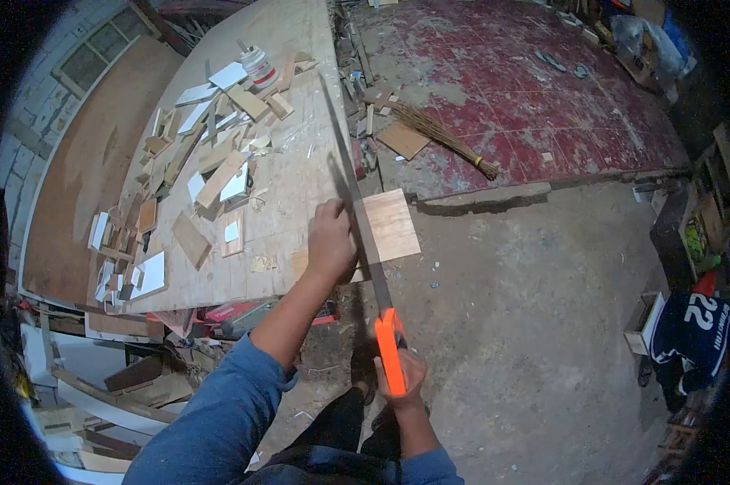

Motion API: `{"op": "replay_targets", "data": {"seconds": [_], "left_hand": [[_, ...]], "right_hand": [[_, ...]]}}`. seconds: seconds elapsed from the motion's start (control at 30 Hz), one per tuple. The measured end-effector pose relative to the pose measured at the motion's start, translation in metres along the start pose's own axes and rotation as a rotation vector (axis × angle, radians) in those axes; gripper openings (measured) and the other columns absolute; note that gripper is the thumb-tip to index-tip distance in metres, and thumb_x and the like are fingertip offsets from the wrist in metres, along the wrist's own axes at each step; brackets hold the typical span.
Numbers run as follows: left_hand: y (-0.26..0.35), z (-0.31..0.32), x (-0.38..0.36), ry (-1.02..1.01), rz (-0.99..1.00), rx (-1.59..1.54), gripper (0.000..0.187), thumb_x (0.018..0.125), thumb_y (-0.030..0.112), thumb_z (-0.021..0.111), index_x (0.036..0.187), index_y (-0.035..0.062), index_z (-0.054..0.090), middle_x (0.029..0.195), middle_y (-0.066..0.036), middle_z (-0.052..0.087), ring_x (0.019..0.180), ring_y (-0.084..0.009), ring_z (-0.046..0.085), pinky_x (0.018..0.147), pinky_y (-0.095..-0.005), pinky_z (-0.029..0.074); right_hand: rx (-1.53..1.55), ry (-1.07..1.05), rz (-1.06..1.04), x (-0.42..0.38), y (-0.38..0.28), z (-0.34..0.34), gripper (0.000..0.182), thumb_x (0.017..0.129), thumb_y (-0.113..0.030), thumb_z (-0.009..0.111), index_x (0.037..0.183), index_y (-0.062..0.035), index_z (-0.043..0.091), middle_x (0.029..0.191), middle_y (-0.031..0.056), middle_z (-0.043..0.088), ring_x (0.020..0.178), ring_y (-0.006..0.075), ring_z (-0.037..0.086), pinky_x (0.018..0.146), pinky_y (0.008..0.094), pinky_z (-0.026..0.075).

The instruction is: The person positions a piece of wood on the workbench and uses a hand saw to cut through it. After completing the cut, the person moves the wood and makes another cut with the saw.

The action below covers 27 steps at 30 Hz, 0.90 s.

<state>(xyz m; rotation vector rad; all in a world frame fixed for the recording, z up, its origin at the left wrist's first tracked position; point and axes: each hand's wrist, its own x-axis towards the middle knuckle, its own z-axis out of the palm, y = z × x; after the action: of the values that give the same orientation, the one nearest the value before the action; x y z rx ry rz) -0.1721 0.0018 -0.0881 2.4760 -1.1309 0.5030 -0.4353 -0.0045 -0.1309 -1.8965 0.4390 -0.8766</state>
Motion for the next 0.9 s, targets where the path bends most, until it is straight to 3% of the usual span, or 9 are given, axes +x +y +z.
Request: {"op": "replay_targets", "data": {"seconds": [0.1,0.23,0.3,0.47,0.57,0.6,0.73,0.9], "left_hand": [[0.009,-0.009,0.004,-0.071,-0.045,-0.002,0.029,0.074,0.006,0.058,0.102,0.0011,0.062,0.103,-0.011,0.054,0.099,-0.0297,0.052,0.077,-0.0441,0.043],[0.008,-0.007,0.005,-0.071,-0.057,-0.045,0.029,0.074,0.005,0.056,0.102,0.0002,0.061,0.104,-0.012,0.054,0.098,-0.0303,0.052,0.077,-0.0447,0.043],[0.006,-0.007,0.007,0.028,-0.028,-0.102,0.029,0.075,0.007,0.056,0.103,0.0003,0.060,0.102,-0.013,0.054,0.098,-0.0311,0.052,0.076,-0.0438,0.044],[0.000,-0.007,0.016,0.045,-0.059,-0.064,0.020,0.077,0.004,0.055,0.096,-0.0008,0.060,0.098,-0.015,0.055,0.093,-0.0353,0.052,0.078,-0.0441,0.045],[-0.002,-0.007,0.015,-0.006,-0.020,-0.081,0.018,0.076,0.004,0.055,0.094,-0.0009,0.059,0.099,-0.016,0.055,0.094,-0.0354,0.052,0.079,-0.0445,0.045],[0.000,-0.009,0.012,-0.035,0.000,-0.053,0.025,0.074,0.005,0.058,0.098,0.0007,0.060,0.099,-0.013,0.054,0.095,-0.0318,0.052,0.077,-0.0422,0.045],[0.003,-0.011,-0.001,0.019,0.067,-0.124,0.030,0.075,0.006,0.058,0.104,-0.0004,0.062,0.100,-0.013,0.054,0.095,-0.0313,0.052,0.077,-0.0414,0.046],[0.002,-0.011,0.004,0.017,0.005,-0.117,0.035,0.074,0.002,0.056,0.108,-0.0001,0.061,0.100,-0.014,0.056,0.093,-0.0342,0.053,0.080,-0.0433,0.046]], "right_hand": [[-0.186,0.059,-0.099,-0.038,0.016,0.008,0.021,0.071,-0.016,0.072,0.065,-0.0055,0.054,0.057,0.0124,0.049,0.048,0.0314,0.049,0.046,0.0392,0.037],[0.004,0.008,0.031,-0.082,-0.010,-0.019,0.018,0.074,-0.019,0.069,0.070,-0.0037,0.059,0.059,0.0128,0.055,0.050,0.0304,0.055,0.049,0.0376,0.043],[-0.020,0.014,0.066,-0.075,-0.012,-0.017,0.019,0.080,-0.018,0.066,0.070,-0.0041,0.058,0.060,0.0123,0.055,0.052,0.0312,0.057,0.050,0.0392,0.046],[-0.191,0.004,-0.020,-0.076,0.030,-0.030,0.018,0.074,-0.018,0.068,0.068,-0.0042,0.058,0.056,0.0099,0.052,0.048,0.0299,0.053,0.047,0.0372,0.041],[-0.045,-0.144,0.059,-0.056,0.007,-0.052,0.017,0.073,-0.015,0.068,0.067,-0.0047,0.056,0.056,0.0095,0.050,0.048,0.0302,0.052,0.046,0.0379,0.038],[-0.107,-0.107,-0.009,-0.063,0.000,-0.047,0.017,0.074,-0.013,0.067,0.067,-0.0042,0.054,0.057,0.0104,0.050,0.048,0.0303,0.052,0.046,0.0382,0.038],[-0.031,0.027,0.017,-0.087,-0.026,-0.031,0.019,0.076,-0.013,0.065,0.066,-0.0041,0.051,0.056,0.0109,0.047,0.045,0.0304,0.048,0.044,0.0376,0.036],[-0.001,0.008,0.096,-0.075,-0.027,-0.024,0.024,0.078,-0.014,0.065,0.063,-0.0039,0.050,0.054,0.0108,0.045,0.045,0.0301,0.047,0.044,0.0363,0.035]]}}
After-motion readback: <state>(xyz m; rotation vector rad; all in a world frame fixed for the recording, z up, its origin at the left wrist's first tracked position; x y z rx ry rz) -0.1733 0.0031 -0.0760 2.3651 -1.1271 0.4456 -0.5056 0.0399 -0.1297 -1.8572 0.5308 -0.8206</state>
